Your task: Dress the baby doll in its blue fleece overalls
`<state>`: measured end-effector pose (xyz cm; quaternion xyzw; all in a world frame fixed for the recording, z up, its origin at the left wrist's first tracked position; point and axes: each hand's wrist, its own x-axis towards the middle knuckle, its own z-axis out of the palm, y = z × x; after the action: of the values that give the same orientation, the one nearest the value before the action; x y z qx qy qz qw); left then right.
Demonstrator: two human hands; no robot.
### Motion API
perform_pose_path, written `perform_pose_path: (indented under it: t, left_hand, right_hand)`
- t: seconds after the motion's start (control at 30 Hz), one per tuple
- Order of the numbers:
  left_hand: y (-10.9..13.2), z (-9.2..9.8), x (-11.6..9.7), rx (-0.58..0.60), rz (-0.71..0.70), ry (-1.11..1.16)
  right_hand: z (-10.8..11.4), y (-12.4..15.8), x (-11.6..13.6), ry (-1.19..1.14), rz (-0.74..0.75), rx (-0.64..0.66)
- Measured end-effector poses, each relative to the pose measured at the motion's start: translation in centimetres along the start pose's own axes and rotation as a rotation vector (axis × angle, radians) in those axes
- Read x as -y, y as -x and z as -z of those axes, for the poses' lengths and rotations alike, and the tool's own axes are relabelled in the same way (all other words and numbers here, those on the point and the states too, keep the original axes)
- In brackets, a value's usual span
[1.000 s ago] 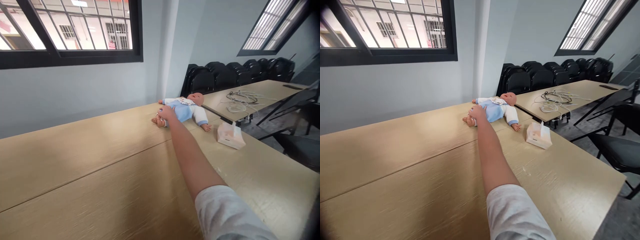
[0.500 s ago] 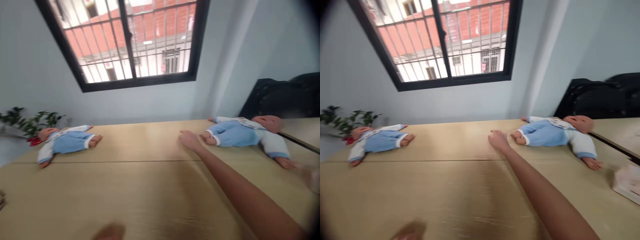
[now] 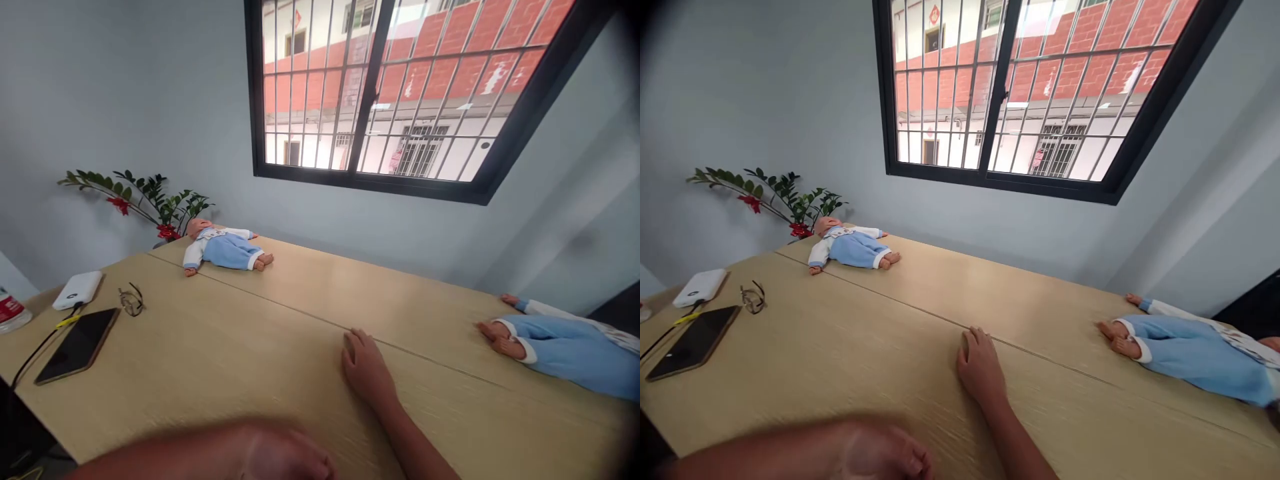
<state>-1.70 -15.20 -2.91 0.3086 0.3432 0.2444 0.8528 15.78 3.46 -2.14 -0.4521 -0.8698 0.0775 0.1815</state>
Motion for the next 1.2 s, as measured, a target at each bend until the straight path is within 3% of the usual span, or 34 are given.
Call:
perform_pose_path:
  t: [0.07,0.13,0.23,0.33,0.47,0.57,0.67,0.8,0.87,0.9,0.97,1.03,1.2]
  left_hand:
    - [-1.3,1.0,-1.8,0.063,-0.013,-0.003]
    - [-2.1,2.3,-4.0,0.006,-0.140,-0.050]
    - [-2.3,5.5,-7.6,-0.271,-0.472,-0.144]
    - [-1.7,9.8,-10.9,-0.458,-0.638,-0.145]
    - [-0.1,15.2,-13.9,-0.764,-0.793,-0.202]
    - [2.7,17.6,-14.2,-1.023,-0.795,-0.318]
    - [8.4,18.5,-12.6,-1.322,-0.741,-0.463]
    - [19.7,18.4,-8.1,-1.807,-0.615,-0.606]
    - [25.3,18.6,-5.7,-2.194,-0.240,-0.893]
    - [27.6,19.0,-4.6,-2.293,-0.029,-0.957]
    - [31.2,20.1,-2.9,-2.314,0.281,-0.971]
    - [33.1,21.3,-2.0,-2.256,0.430,-0.879]
    - [34.0,23.0,-2.6,-2.204,0.431,-0.749]
  right_hand:
    - [0.0,-0.3,-0.5,-0.035,-0.008,0.000]
    - [-0.1,-0.5,-1.0,-0.070,-0.002,0.016]
    - [-0.3,-0.7,-1.5,-0.111,0.002,0.023]
    - [-0.4,-0.9,-1.7,-0.135,0.000,0.000]
    - [-0.3,-1.0,-1.9,-0.161,0.004,0.008]
    - [-0.2,-1.1,-2.2,-0.192,0.041,0.018]
    - [-0.6,-1.6,-3.0,-0.222,0.084,0.011]
    - [-1.8,-2.4,-4.3,-0.234,0.131,-0.024]
    - [-2.2,-2.5,-4.6,-0.232,0.150,-0.040]
    - [-2.3,-2.6,-4.6,-0.227,0.156,-0.041]
    - [-2.2,-2.5,-4.5,-0.217,0.155,-0.038]
    - [-2.1,-2.4,-4.3,-0.211,0.143,-0.028]
    - [-1.7,-2.4,-3.9,-0.200,0.141,-0.017]
